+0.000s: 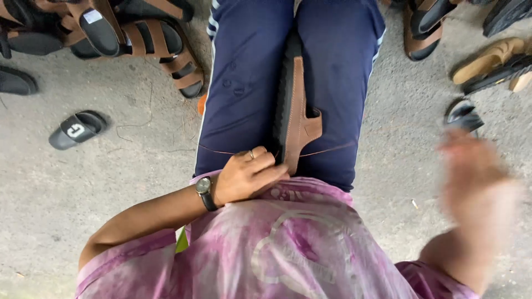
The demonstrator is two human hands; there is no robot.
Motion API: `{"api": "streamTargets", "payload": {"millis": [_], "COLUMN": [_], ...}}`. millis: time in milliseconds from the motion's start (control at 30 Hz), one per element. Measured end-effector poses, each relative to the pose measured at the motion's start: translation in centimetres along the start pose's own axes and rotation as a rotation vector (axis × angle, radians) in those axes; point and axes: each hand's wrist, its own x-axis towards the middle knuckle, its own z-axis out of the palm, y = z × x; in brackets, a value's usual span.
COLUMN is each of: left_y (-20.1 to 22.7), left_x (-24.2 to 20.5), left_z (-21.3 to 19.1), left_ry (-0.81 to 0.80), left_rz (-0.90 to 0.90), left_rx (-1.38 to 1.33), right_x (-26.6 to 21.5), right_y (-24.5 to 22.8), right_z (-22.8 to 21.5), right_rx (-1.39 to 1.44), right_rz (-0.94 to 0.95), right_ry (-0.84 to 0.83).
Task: Hand-sewing the sole of a brown sandal using a needle and thread
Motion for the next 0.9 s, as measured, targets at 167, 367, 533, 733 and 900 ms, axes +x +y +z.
{"api": "streamTargets", "payload": {"millis": [167,367,533,733,900], "left_y": [-0.5,-3.0,-7.7,-10.2,-4.4], "left_x": [1.8,7.2,11.6,10.3,7.1], "left_z": [-1.4,-3.9,-0.6,-7.1,-6.0], "left_ry": [-0.344,-0.123,0.237,0.115,-0.041], "left_rz": [-0.404,-0.504,-0.792,-0.225,-0.250], "left_rx": [0.112,-1.123,-1.321,-0.218,0.032], "right_x": [5.9,6.7,10.1,9.5,8.5], "right_y": [-12.3,-13.7,-15.1,-13.9,-13.8], "right_z": [-4.0,-3.0,-2.3,-3.0,-2.6], "right_rx": [1.062,1.619,1.756,1.209,0.893], "right_rz": [-0.380,-0.057,-0.160,-0.301,-0.391], "right_ry": [-0.074,-0.264,-0.178,-0.014,0.086]}}
